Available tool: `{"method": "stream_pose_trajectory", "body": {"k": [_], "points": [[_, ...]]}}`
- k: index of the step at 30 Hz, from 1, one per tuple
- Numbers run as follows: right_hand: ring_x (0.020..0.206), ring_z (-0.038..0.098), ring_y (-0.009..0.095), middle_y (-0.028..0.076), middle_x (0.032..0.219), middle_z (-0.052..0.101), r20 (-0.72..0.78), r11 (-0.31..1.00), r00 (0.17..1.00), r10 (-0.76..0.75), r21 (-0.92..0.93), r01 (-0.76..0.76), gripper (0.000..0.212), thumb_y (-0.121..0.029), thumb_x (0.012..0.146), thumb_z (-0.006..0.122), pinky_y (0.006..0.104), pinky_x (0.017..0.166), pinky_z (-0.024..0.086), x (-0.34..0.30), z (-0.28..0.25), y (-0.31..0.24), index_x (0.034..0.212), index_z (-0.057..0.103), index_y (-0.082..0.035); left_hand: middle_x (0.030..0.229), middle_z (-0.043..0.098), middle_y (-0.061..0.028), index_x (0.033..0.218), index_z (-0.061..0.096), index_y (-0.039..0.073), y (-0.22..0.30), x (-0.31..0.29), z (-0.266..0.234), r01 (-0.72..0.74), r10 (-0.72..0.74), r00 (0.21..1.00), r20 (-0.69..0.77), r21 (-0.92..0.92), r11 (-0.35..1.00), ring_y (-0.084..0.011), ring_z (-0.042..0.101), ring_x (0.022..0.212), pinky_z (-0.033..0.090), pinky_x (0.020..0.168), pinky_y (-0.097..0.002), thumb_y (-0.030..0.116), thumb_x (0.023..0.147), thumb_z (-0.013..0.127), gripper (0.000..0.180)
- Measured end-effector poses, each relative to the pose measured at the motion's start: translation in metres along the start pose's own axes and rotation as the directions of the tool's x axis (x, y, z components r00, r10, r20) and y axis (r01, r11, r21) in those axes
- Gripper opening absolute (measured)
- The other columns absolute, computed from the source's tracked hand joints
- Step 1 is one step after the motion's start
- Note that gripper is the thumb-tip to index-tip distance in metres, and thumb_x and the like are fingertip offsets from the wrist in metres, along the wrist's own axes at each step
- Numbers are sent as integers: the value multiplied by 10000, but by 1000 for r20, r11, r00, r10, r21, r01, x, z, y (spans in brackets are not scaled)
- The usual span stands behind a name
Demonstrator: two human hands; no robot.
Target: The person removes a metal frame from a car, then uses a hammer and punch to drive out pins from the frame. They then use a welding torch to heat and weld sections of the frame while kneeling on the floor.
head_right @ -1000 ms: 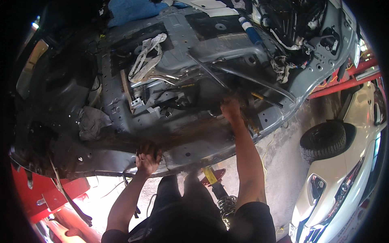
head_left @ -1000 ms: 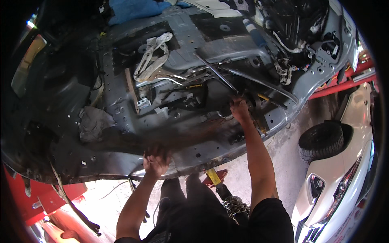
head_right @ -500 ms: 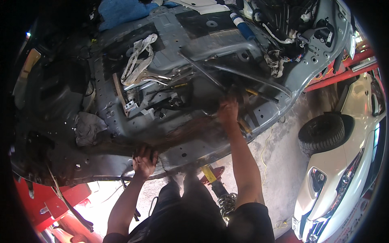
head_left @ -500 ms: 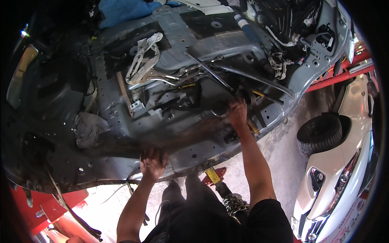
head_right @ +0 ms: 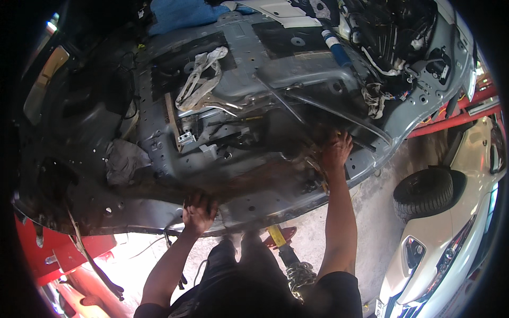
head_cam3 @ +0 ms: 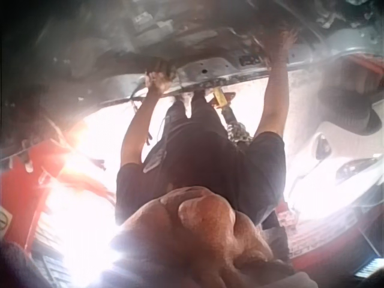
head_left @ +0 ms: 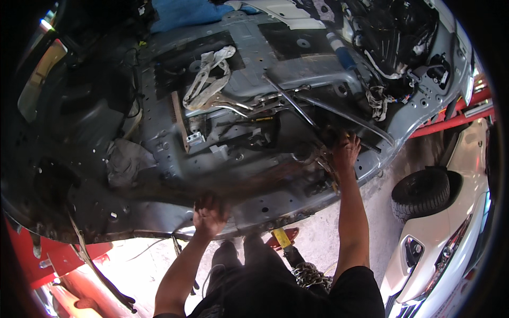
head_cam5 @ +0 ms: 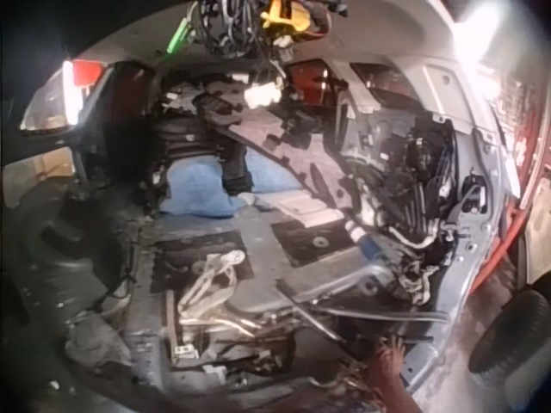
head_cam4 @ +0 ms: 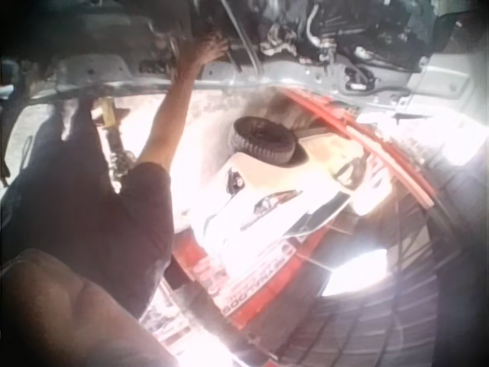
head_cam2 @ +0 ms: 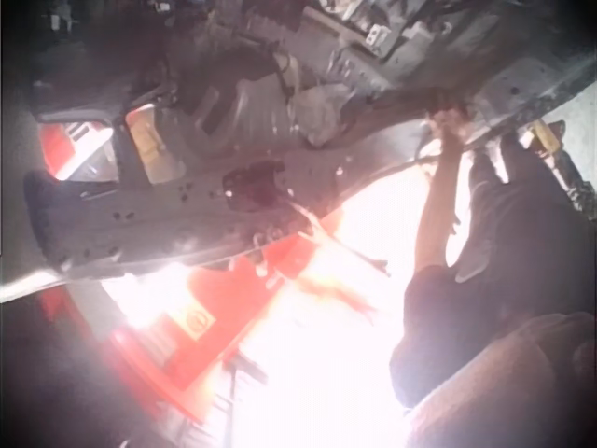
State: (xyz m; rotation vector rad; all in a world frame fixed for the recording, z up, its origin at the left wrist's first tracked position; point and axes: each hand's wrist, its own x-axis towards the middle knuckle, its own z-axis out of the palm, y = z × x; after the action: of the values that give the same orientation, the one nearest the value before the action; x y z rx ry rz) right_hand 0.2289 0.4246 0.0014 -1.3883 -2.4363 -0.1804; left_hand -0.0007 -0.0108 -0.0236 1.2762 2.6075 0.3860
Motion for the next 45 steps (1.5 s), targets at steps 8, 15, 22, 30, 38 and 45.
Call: {"method": "stream_pose_trajectory", "body": {"k": [8, 15, 22, 30, 38, 45], "points": [[1166, 590, 400, 179, 1195, 667, -10, 979, 988, -151, 135, 151, 381, -119, 820, 654, 522, 1012, 462, 28, 35, 17, 1199, 672, -75, 1173, 606, -111, 1130, 664, 107, 20, 10, -36, -245, 276, 939, -205, 167, 955, -328, 582, 1072, 453, 945, -445, 342, 862, 677, 357], [1059, 656, 419, 215, 1125, 701, 354, 874, 852, -384, 436, 213, 379, -145, 838, 745, 467, 917, 521, 90, 115, 2, 1188, 662, -26, 1177, 600, -107, 1137, 657, 111, 23, 12, -36, -115, 120, 991, -53, 93, 989, -330, 569, 1106, 445, 980, -466, 361, 860, 670, 373], [963, 667, 459, 236, 996, 711, 235, 917, 931, -278, 354, 185, 251, -192, 863, 736, 520, 840, 530, 80, 174, -26, 1062, 719, -40, 1216, 609, -107, 1158, 661, 137, 21, 16, -43, -173, 180, 981, -76, 84, 981, -335, 574, 1141, 465, 991, -495, 339, 826, 705, 391], [588, 565, 175, 56, 677, 620, 520, 630, 846, -117, 697, -342, 264, -209, 897, 714, 397, 593, 454, 100, 136, -43, 716, 654, -25, 1203, 621, -119, 1161, 675, 144, 10, 6, -38, -90, 90, 995, -29, 4, 996, -323, 563, 1154, 450, 988, -506, 404, 904, 628, 368], [731, 634, 118, 47, 785, 665, 295, 340, 950, -102, 908, -246, 182, -154, 903, 736, 256, 630, 490, 130, 47, -70, 951, 716, 21, 1235, 599, -52, 1194, 628, 152, 5, 2, -10, -84, 79, 994, -70, -71, 994, -277, 539, 1207, 397, 1077, -501, 464, 914, 576, 423], [753, 630, 151, 60, 877, 661, 308, -128, 948, -84, 940, -317, 262, -129, 920, 736, 318, 722, 535, 161, -61, -103, 1109, 689, 46, 1184, 592, -111, 1101, 693, 156, 24, 11, -44, -123, 128, 987, -93, 59, 991, -312, 550, 1163, 458, 976, -487, 391, 871, 682, 329]]}}
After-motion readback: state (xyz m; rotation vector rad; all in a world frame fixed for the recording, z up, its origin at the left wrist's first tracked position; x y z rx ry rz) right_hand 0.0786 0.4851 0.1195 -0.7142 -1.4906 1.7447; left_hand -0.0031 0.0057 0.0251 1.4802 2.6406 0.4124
